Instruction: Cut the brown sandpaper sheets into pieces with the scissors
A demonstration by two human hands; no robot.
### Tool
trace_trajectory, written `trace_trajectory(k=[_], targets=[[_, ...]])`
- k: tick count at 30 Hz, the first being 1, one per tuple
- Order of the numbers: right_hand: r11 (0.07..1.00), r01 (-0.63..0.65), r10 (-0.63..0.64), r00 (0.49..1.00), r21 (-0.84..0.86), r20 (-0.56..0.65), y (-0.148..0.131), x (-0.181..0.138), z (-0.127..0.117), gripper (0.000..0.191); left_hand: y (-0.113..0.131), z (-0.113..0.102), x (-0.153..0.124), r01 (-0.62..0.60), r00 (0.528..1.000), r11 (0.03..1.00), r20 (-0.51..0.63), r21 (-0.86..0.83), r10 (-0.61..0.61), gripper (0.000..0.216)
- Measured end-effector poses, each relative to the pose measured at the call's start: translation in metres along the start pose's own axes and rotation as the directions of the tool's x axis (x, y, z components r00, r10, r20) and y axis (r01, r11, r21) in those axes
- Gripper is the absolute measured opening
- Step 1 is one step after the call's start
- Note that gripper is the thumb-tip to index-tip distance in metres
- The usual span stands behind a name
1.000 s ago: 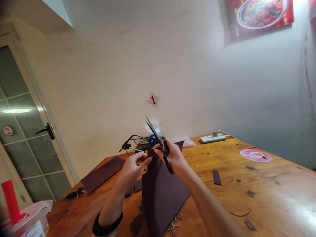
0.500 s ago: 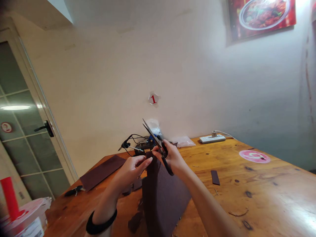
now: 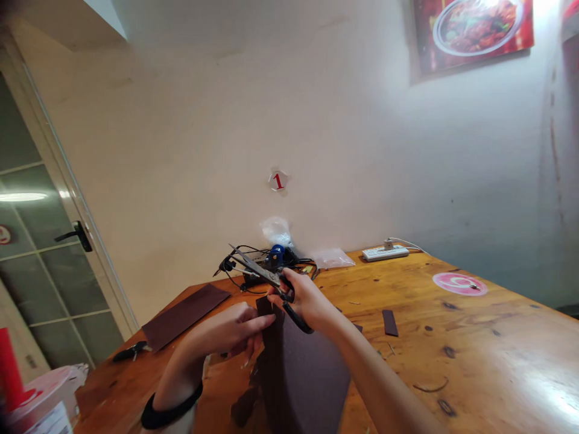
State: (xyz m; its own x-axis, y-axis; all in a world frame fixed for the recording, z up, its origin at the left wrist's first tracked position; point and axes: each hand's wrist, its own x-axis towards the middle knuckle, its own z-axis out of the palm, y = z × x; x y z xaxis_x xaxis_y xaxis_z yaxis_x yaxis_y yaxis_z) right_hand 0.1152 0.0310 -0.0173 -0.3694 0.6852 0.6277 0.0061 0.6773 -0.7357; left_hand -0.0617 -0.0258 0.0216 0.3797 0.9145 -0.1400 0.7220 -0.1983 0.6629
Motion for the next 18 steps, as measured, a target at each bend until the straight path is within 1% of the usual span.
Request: trace_trajectory(k=[2,6,10,12,14,16,18], targets=[[1.000,0.001,-0.001,1.000,-0.013,0.003,-0.001,-0.001,0.001,0.014,-0.001,0.000,0.000,-0.010,1.000,1.000,0.029,-0.007,0.011,0.050],[1.000,0.013,-0.013,1.000,-0.002,0.011,0.000,-0.001,0.003,0.013,-0.002,0.002,0.003,-0.017,0.999,1.000,0.028,-0.012,0.018,0.043],[1.000,0.019,-0.019,1.000,0.003,0.018,0.003,0.000,0.004,0.010,0.000,0.005,0.007,-0.035,0.997,0.999,0.067,-0.042,0.037,0.047],[1.000,0.023,-0.023,1.000,-0.002,0.010,0.005,0.000,0.003,0.010,0.002,0.006,0.009,-0.016,0.999,0.999,0.032,-0.046,0.017,0.050],[1.000,0.026,-0.026,0.999,-0.014,-0.030,0.006,0.001,0.001,0.016,0.006,0.008,0.009,0.005,1.000,0.999,-0.013,-0.054,-0.005,0.048],[0.998,0.016,-0.022,0.994,-0.058,-0.105,0.004,0.003,-0.003,0.023,0.009,0.008,0.008,0.017,0.996,0.997,-0.089,-0.080,-0.024,0.045],[0.995,-0.001,-0.018,0.980,-0.097,-0.199,-0.003,0.003,-0.008,0.028,0.011,0.007,0.006,0.025,0.982,0.993,-0.185,-0.111,-0.045,0.048]])
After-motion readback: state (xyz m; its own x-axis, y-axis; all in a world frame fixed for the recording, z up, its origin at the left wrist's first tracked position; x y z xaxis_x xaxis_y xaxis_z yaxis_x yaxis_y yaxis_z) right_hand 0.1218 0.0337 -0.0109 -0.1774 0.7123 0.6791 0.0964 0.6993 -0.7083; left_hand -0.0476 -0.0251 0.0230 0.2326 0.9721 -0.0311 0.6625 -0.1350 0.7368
